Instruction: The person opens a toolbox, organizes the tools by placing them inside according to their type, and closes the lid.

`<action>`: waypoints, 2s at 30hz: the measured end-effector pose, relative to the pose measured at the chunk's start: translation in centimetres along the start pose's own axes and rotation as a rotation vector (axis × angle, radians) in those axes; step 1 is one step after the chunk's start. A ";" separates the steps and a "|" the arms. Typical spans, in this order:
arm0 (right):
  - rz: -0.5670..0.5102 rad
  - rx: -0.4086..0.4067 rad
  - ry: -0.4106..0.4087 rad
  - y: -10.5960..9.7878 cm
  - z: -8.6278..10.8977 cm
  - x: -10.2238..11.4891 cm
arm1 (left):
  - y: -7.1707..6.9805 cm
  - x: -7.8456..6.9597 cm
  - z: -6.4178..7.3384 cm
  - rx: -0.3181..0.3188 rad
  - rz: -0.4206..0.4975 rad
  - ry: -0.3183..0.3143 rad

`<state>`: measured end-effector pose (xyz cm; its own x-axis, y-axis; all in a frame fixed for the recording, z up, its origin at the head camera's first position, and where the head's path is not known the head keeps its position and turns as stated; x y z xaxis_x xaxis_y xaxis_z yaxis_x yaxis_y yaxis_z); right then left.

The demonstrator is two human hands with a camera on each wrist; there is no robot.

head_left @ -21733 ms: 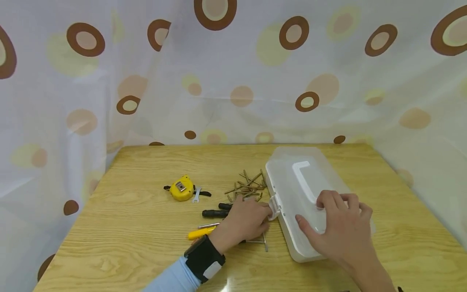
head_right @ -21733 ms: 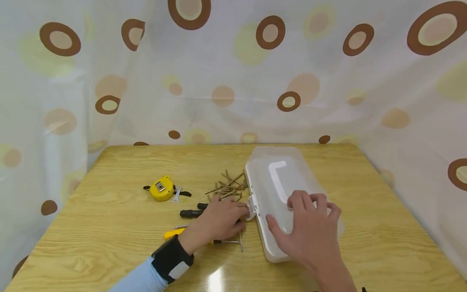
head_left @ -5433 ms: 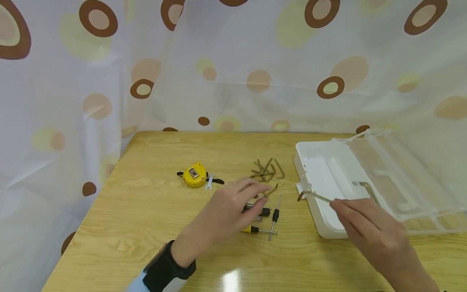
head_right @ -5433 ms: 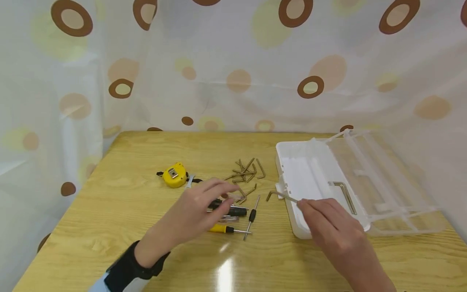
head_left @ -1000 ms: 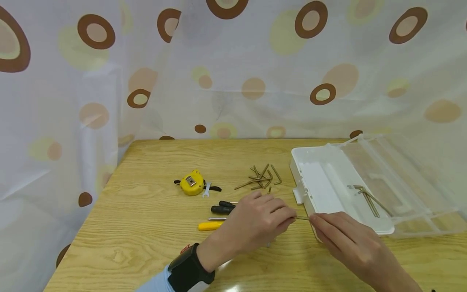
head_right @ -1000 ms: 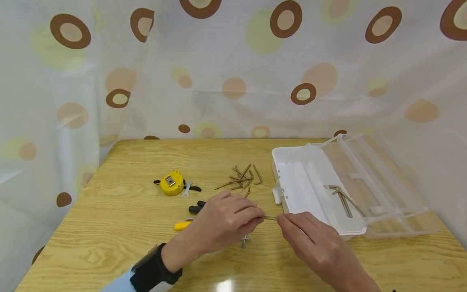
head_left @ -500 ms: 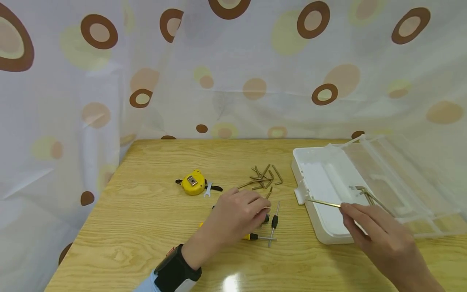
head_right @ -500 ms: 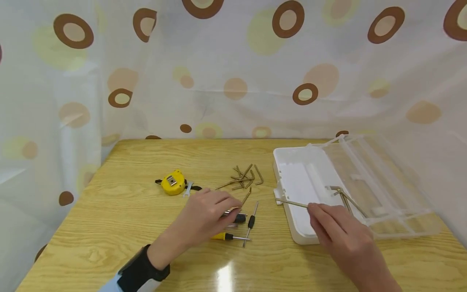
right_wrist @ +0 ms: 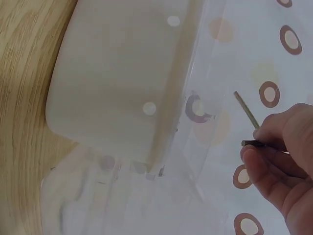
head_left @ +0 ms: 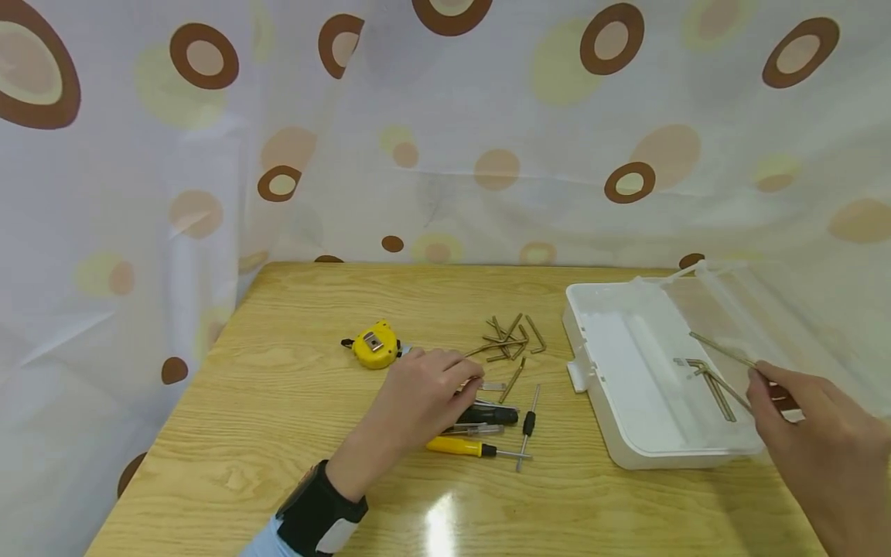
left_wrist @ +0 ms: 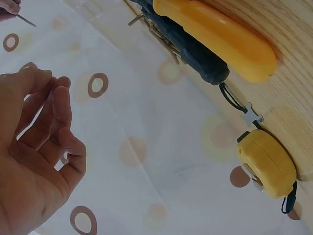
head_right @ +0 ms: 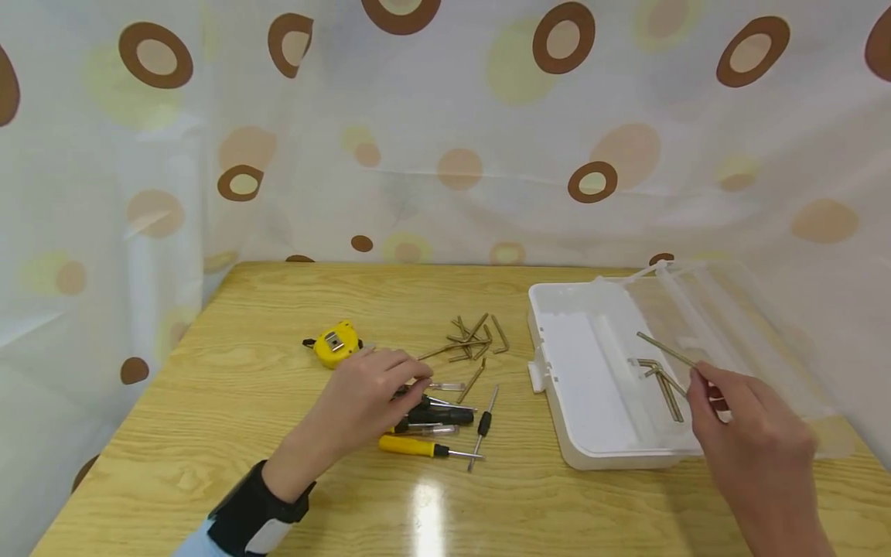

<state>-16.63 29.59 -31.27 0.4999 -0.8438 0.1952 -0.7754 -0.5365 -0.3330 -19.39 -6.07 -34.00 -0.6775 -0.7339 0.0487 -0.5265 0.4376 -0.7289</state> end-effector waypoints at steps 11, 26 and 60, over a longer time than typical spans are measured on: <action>0.090 0.177 0.066 0.6 0.5 -1.7 | 1.9 0.1 -0.2 0.139 0.012 -0.029; 0.171 0.288 0.092 1.6 0.8 -1.7 | 9.2 -1.9 -2.0 0.606 -0.037 -0.006; -0.035 0.182 0.081 1.5 0.7 1.4 | 11.5 -1.8 -2.3 0.588 -0.159 -0.073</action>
<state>-16.85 27.65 -32.12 0.4870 -0.8270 0.2810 -0.6716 -0.5603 -0.4848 -25.41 1.47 -40.86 -0.5660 -0.8096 0.1558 -0.2324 -0.0246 -0.9723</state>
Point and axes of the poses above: each hand's wrist, its own z-axis away from the middle knuckle, its own y-axis out of the palm, x = y × z, the point moved 7 cm from there along -z, towards the middle knuckle, and after that the axes turned 3 degrees about -x, right-handed, at the moved point
